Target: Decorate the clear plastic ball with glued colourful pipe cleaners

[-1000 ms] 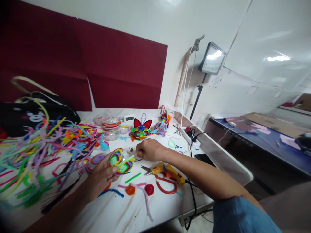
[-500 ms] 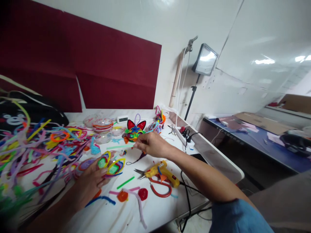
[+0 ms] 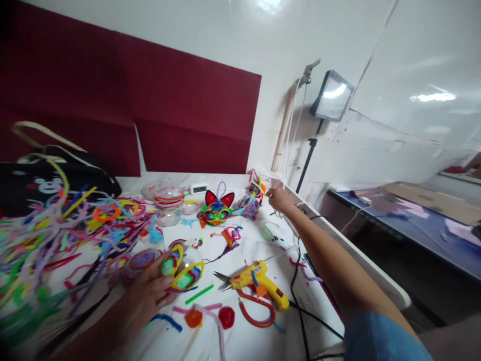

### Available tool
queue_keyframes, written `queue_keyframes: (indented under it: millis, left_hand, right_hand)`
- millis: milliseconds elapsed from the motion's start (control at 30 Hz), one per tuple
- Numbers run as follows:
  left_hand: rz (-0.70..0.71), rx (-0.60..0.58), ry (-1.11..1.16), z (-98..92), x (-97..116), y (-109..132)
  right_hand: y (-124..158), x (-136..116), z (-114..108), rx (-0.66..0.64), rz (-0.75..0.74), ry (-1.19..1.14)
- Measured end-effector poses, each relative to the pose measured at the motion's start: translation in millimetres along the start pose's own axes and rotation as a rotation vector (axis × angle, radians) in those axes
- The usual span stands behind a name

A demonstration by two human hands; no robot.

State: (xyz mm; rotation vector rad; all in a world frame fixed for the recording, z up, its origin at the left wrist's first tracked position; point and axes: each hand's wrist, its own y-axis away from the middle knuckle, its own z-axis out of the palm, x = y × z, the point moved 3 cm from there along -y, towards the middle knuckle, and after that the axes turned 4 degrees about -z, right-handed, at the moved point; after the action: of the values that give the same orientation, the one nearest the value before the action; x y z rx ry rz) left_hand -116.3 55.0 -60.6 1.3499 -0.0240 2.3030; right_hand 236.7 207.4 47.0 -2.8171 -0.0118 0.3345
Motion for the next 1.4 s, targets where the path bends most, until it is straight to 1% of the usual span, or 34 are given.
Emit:
queue_keyframes:
  millis: [67, 100, 167, 233, 267, 367, 467, 600, 700, 767, 800, 833, 900, 933, 1000, 1067, 1133, 1233, 1267, 1300, 1367, 1400]
  left_hand:
    - [0.032, 0.024, 0.007, -0.6, -1, 2]
    - [0.045, 0.025, 0.008, 0.3, -1, 3]
    - [0.045, -0.028, 0.010, 5.1, -1, 6]
    - [0.052, -0.115, 0.009, 11.2, -1, 8]
    - [0.054, -0.159, 0.008, 14.0, -1, 9]
    - [0.031, -0.232, 0.021, 18.9, 0, 11]
    - [0.009, -0.278, 0.053, 21.1, 1, 14]
    - [-0.021, -0.297, 0.080, 21.4, 3, 17]
    - [-0.026, -0.296, 0.100, 19.9, 5, 18]
    - [-0.012, -0.300, 0.130, 18.8, 8, 18]
    - [-0.002, -0.301, 0.147, 18.3, 9, 19]
    - [0.014, -0.299, 0.167, 17.9, 11, 19]
    - [0.053, -0.292, 0.211, 17.4, 16, 21]
    - [0.073, -0.288, 0.230, 17.3, 19, 21]
    - [0.094, -0.271, 0.257, 17.4, 23, 23]
    - [0.091, -0.248, 0.271, 17.5, 25, 23]
    - [0.080, -0.217, 0.285, 17.0, 25, 22]
    - [0.066, -0.168, 0.309, 15.0, 21, 20]
    - [0.062, -0.155, 0.313, 14.4, 20, 19]
    - [0.057, -0.146, 0.316, 14.2, 19, 19]
    - [0.047, -0.145, 0.321, 14.9, 19, 20]
    - [0.042, -0.152, 0.323, 16.0, 19, 21]
  right_hand:
    - [-5, -1, 4, 0.010, -0.026, -0.019]
    - [-6, -6, 4, 0.019, -0.056, -0.032]
    - [-8, -23, 0, 0.037, -0.144, -0.063]
    - [-8, -49, -3, 0.043, -0.266, -0.105]
    - [-7, -66, -4, 0.040, -0.337, -0.131]
    - [-1, -125, -1, -0.016, -0.579, -0.222]
    - [9, -190, 13, -0.106, -0.816, -0.281]
    - [19, -276, 36, -0.211, -1.048, -0.322]
    - [15, -331, 44, -0.254, -1.146, -0.370]
    - [8, -356, 42, -0.233, -1.151, -0.427]
    - [3, -362, 40, -0.216, -1.146, -0.454]
    - [0, -364, 38, -0.204, -1.137, -0.485]
    - [-2, -354, 34, -0.219, -1.109, -0.554]
    - [-1, -344, 32, -0.298, -1.068, -0.656]
    - [10, -317, 32, -0.536, -0.986, -0.853]
    - [27, -285, 32, -0.739, -0.877, -0.954]
    - [47, -255, 28, -0.876, -0.813, -1.023]
    - [74, -222, 18, -1.033, -0.826, -1.120]
    - [82, -214, 14, -1.054, -0.837, -1.102]
    - [89, -207, 11, -1.036, -0.840, -1.064]
    - [103, -197, 7, -0.959, -0.852, -0.922]
    - [110, -193, 6, -0.897, -0.851, -0.856]
